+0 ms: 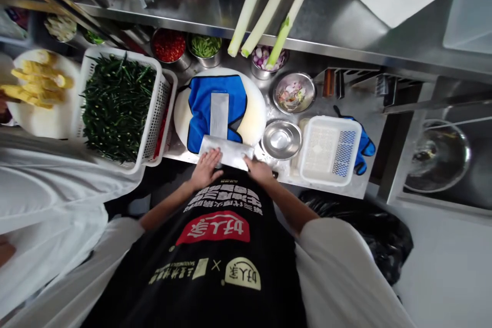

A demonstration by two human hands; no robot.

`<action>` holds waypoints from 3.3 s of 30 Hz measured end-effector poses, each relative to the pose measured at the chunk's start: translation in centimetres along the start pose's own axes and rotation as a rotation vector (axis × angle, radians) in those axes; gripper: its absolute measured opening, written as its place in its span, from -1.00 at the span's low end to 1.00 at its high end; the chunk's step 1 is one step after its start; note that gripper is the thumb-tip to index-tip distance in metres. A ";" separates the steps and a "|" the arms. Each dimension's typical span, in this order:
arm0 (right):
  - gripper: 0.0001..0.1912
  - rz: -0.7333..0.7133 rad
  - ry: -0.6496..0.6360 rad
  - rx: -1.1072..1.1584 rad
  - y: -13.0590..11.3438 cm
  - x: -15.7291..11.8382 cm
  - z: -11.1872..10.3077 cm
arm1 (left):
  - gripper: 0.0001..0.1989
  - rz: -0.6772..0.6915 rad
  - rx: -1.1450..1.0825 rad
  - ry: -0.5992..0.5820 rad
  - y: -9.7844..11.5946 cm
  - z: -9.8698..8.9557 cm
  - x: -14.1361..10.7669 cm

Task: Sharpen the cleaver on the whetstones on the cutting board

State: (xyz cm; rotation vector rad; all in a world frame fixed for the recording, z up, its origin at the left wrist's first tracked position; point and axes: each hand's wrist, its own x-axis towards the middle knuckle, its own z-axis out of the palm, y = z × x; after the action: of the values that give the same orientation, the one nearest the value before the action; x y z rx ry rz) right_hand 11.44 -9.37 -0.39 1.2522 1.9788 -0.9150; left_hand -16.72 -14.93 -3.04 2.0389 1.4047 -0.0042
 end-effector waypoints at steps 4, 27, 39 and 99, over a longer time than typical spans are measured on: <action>-0.29 0.000 0.094 -0.025 0.3 2.7 -2.5 | -0.23 -0.049 0.003 0.061 -1.8 -1.2 2.6; -0.29 0.000 0.014 -0.035 0.8 1.0 0.3 | -0.21 -0.004 -0.042 -0.007 -0.3 0.4 0.2; -0.30 0.059 -0.013 0.021 0.7 -0.4 0.9 | -0.21 0.029 -0.038 0.000 0.4 0.3 0.5; -0.25 0.056 0.165 0.010 0.2 3.0 -2.5 | -0.22 -0.007 -0.028 0.010 -2.4 -2.5 4.8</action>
State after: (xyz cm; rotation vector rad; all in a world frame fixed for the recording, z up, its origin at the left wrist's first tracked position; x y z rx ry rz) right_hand 10.23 -5.83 -1.40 1.4217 2.0561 -0.8181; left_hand -17.52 -9.15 -3.99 2.0138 1.4104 0.0232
